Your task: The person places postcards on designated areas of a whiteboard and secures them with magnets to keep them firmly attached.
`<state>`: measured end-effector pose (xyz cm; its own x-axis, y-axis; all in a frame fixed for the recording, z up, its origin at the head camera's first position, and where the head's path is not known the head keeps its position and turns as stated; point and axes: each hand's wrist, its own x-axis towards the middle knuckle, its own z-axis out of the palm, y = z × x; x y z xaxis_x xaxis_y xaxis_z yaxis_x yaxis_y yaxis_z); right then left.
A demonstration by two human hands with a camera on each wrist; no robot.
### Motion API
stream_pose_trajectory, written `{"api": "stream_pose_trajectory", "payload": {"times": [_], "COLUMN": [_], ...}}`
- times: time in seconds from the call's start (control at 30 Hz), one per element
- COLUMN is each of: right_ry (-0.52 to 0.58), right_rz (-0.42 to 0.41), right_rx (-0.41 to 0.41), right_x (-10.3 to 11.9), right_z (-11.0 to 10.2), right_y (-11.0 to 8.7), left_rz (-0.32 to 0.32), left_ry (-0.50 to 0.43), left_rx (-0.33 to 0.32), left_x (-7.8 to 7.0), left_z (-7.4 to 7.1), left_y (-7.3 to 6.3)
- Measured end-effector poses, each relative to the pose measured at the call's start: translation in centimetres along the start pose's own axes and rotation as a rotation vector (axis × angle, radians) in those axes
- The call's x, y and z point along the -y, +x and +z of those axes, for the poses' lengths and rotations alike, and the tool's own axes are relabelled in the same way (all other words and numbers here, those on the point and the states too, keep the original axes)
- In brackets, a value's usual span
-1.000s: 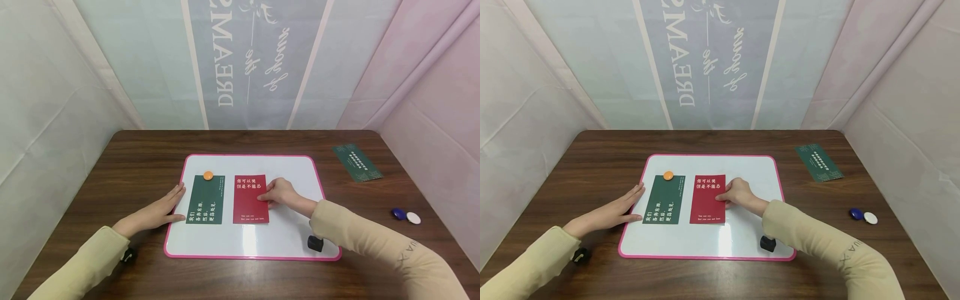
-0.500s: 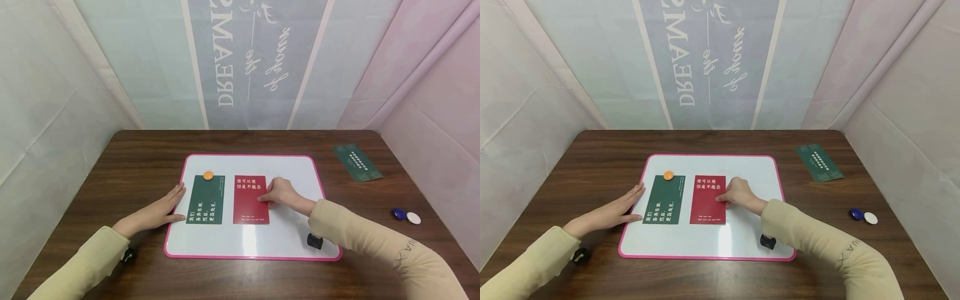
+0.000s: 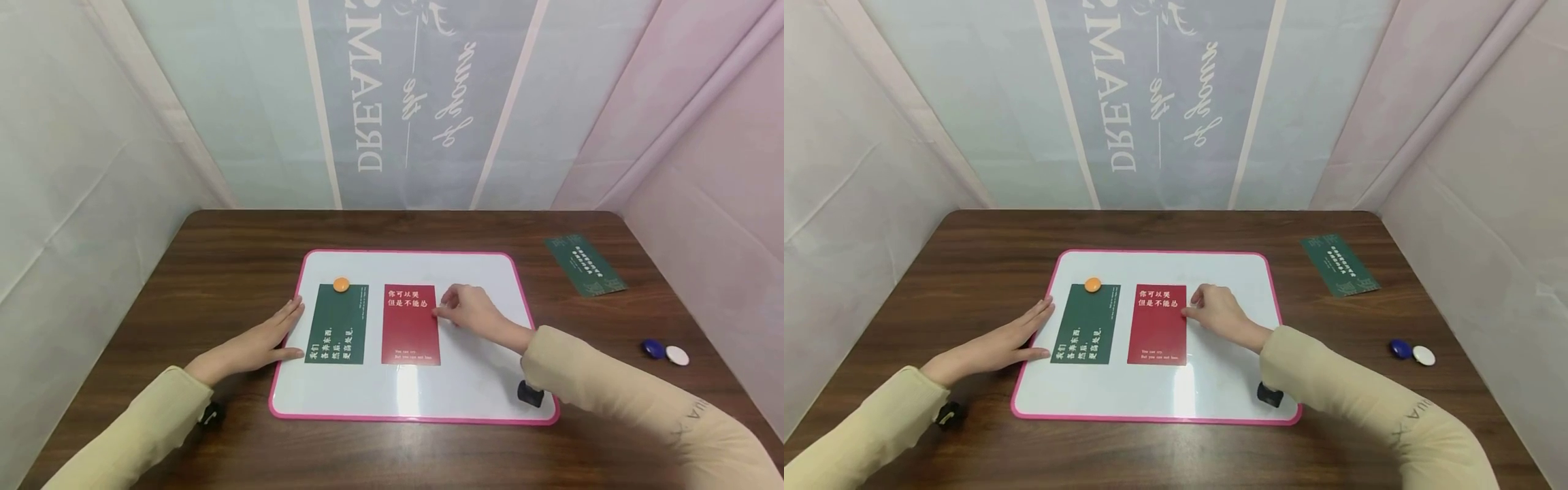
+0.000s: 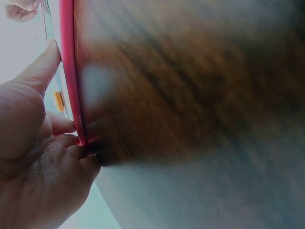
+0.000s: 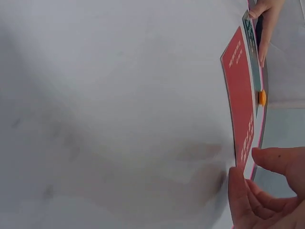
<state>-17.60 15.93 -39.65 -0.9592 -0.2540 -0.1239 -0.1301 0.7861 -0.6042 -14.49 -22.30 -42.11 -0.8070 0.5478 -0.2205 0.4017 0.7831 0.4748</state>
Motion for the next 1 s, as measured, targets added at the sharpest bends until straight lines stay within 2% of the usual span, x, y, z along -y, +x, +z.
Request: {"api": "stream_pose_trajectory", "payload": {"times": [0.17,0.33,0.53,0.63,0.83,1.0], "right_ry": [-0.101,-0.199,-0.33,-0.366,-0.425,-0.461], "right_rz": [-0.141,-0.228,-0.375,-0.402,-0.404,-0.401], "right_rx": [-0.078,-0.077,-0.082,-0.078,-0.056,-0.07], "right_x": [-1.1,-2.2,-3.3,-3.9,-5.0,-6.0], "right_z": [-0.8,-1.3,-2.3,-2.9,-3.9,-4.6], "right_y": [-0.1,-0.4,-0.8,-1.0,-1.5,-1.9], "left_rz": [0.002,-0.004,-0.005,-0.004,-0.013,-0.012], "left_ry": [0.0,-0.002,-0.009,-0.004,0.001,0.0], "left_rx": [-0.004,0.002,0.004,0.008,0.013,0.01], "left_x": [0.1,0.2,0.1,0.1,0.1,0.0], "left_z": [-0.1,-0.1,0.0,0.0,-0.1,-0.1], "left_y": [0.2,0.2,0.1,0.1,0.1,0.1]}}
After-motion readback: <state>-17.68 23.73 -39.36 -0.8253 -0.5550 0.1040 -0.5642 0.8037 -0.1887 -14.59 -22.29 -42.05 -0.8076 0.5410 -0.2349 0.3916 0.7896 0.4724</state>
